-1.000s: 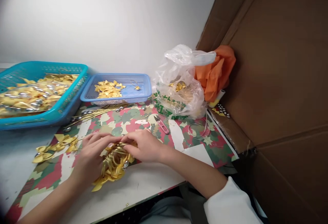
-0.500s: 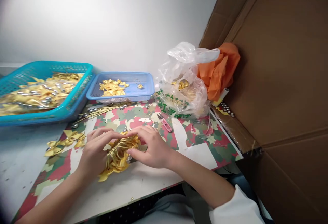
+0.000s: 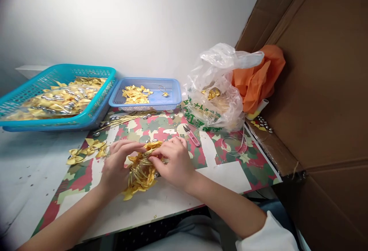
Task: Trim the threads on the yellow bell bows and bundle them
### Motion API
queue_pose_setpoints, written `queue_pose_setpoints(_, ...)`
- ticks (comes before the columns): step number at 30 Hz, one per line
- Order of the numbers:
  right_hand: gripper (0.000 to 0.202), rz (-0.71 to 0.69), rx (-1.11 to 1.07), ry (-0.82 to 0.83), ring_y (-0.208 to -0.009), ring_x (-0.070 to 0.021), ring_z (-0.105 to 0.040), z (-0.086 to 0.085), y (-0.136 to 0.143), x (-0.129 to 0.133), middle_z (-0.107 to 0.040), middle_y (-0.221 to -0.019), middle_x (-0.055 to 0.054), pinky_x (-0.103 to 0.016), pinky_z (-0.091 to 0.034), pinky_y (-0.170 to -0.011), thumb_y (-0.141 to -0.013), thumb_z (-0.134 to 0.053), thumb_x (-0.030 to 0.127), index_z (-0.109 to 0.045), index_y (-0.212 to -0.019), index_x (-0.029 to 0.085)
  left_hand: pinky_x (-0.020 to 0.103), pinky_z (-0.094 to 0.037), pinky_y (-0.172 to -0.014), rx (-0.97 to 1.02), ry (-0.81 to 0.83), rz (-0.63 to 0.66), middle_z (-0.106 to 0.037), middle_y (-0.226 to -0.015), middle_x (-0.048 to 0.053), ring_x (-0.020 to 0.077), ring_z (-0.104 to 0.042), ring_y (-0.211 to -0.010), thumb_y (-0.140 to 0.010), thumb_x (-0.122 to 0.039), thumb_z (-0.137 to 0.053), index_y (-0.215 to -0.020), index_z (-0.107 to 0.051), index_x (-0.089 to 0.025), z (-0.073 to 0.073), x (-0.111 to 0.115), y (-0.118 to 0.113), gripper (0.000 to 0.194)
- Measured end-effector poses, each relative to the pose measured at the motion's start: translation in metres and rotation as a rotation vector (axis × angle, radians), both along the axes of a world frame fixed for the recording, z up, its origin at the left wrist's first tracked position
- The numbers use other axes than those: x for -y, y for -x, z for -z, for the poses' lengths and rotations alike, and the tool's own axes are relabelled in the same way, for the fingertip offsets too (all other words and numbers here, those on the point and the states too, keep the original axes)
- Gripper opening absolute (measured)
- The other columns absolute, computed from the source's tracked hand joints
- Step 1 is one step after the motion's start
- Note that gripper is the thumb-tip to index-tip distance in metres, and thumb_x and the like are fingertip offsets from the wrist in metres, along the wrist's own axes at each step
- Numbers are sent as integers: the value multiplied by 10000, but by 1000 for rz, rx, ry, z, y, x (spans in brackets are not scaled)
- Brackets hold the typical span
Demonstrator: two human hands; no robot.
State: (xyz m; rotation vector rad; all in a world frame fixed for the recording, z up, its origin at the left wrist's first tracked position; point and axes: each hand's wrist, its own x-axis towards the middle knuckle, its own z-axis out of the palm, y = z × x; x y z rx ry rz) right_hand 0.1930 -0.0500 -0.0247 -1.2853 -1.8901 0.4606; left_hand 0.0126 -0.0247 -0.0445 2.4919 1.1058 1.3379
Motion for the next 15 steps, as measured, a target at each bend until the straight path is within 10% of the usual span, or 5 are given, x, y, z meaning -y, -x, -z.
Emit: queue_pose_setpoints(15, 202, -313, 111, 74, -920, -204, -576, -11, -13, -23, -663, -902, -23, -374, -402, -874, -768, -552, 75, -597, -904, 218, 340, -340, -812, 5, 2, 27, -728, -807, -11, 163, -630, -782, -798, 55, -369, -1094, -538, -218, 4, 3, -4, 437)
